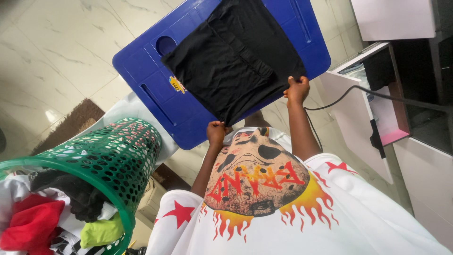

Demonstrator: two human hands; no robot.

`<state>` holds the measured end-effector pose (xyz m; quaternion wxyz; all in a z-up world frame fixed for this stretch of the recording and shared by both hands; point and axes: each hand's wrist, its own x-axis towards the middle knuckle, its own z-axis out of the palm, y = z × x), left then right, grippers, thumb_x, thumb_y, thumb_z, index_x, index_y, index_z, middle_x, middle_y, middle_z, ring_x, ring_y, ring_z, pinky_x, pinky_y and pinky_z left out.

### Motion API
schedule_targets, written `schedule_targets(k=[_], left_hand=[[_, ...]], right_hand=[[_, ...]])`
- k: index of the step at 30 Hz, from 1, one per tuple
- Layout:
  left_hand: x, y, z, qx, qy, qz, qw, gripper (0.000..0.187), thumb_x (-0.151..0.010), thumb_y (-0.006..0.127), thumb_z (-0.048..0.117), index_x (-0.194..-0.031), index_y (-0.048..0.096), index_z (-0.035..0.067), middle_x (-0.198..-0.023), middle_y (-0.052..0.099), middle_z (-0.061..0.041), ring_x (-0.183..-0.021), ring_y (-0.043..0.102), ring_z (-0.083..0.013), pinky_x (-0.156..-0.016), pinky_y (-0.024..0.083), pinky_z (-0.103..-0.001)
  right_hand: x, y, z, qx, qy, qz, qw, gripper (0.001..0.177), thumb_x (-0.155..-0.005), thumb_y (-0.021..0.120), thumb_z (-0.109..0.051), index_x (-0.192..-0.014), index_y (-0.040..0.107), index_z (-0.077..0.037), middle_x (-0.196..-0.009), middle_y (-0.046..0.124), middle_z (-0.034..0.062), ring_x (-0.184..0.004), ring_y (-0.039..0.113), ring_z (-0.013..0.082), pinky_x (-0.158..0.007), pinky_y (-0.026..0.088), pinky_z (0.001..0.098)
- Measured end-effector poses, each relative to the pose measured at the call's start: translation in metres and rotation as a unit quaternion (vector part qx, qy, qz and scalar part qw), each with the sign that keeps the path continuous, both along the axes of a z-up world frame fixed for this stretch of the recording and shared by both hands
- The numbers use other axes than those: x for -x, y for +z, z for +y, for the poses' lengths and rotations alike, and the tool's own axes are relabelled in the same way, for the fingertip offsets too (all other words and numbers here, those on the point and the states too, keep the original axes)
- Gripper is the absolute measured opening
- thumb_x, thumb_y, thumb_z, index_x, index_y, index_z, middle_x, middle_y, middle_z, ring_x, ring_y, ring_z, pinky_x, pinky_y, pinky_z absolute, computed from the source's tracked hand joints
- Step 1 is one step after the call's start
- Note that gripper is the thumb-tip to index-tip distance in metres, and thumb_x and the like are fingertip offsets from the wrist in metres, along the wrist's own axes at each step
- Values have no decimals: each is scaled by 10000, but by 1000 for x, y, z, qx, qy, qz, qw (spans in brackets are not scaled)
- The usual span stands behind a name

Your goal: The person picks up a black garment from a laundry basket and folds it on a blue plastic table, then places the folded item into a dresser drawer. They then pick up a white shirt from the basket and begin smoothing it out on the table.

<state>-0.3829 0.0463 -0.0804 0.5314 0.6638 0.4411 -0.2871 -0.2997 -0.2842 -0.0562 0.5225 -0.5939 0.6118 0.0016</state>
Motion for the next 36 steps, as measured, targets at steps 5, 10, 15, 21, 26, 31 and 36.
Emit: schedule_targets(k=[5, 10, 15, 21, 26, 31, 36], left_hand=[[-14, 61, -9, -199, -280, -50, 938, 289, -856, 785, 243, -991, 607, 59, -879, 696, -118, -861, 671, -338, -757, 512, -449], [-55, 111, -29, -302, -380, -165, 859, 349, -872, 751, 216, -1147, 586, 77, -1059, 634, -144, -1026, 617, -376, -842, 498, -482], [-144, 120, -36, -312, -384, -321, 808, 560, -851, 752, 173, -1356, 536, 66, -1220, 587, -173, -1092, 577, -386, -902, 490, -467], [-293, 79, -52, -317, -413, -427, 739, 499, -897, 781, 217, -1341, 587, 96, -1235, 620, -123, -1108, 588, -344, -920, 500, -431], [-362, 45, -72, -329, -483, -425, 691, 411, -780, 871, 347, -1091, 710, 132, -1068, 653, -72, -1046, 575, -335, -868, 467, -443], [-383, 43, -77, -291, -526, -372, 707, 288, -800, 884, 310, -983, 722, 158, -1046, 672, -20, -1065, 570, -293, -914, 452, -436], [-378, 92, -77, -266, -483, -512, 658, 250, -787, 849, 159, -955, 669, 117, -1034, 665, -111, -1031, 580, -330, -842, 443, -437]], right_hand=[[3, 6, 1, 331, 196, -8, 923, 474, -841, 805, -94, -1226, 535, -30, -954, 626, 116, -837, 618, 241, -752, 518, 412], [-32, 43, 39, 248, 360, 0, 899, 429, -870, 854, -230, -1192, 611, -84, -955, 638, 107, -905, 623, 285, -793, 515, 437], [-48, 38, 55, 233, 381, 40, 894, 340, -792, 884, -255, -994, 685, -66, -997, 685, 130, -888, 657, 275, -779, 539, 410], [-39, 31, 46, 14, 249, -30, 968, 256, -853, 804, -160, -991, 621, -47, -781, 660, 26, -636, 633, 141, -542, 530, 316], [-30, 15, 48, -35, 225, -67, 971, 312, -840, 798, -106, -1071, 590, -70, -827, 653, 28, -675, 631, 106, -523, 538, 272], [-24, -4, 46, -63, 223, -110, 967, 383, -821, 785, -48, -1162, 612, -63, -903, 693, 20, -739, 659, 96, -611, 548, 258], [-24, 10, 43, -85, 248, -168, 950, 421, -806, 762, 51, -1205, 651, -25, -988, 674, 28, -876, 634, 88, -780, 531, 245]])
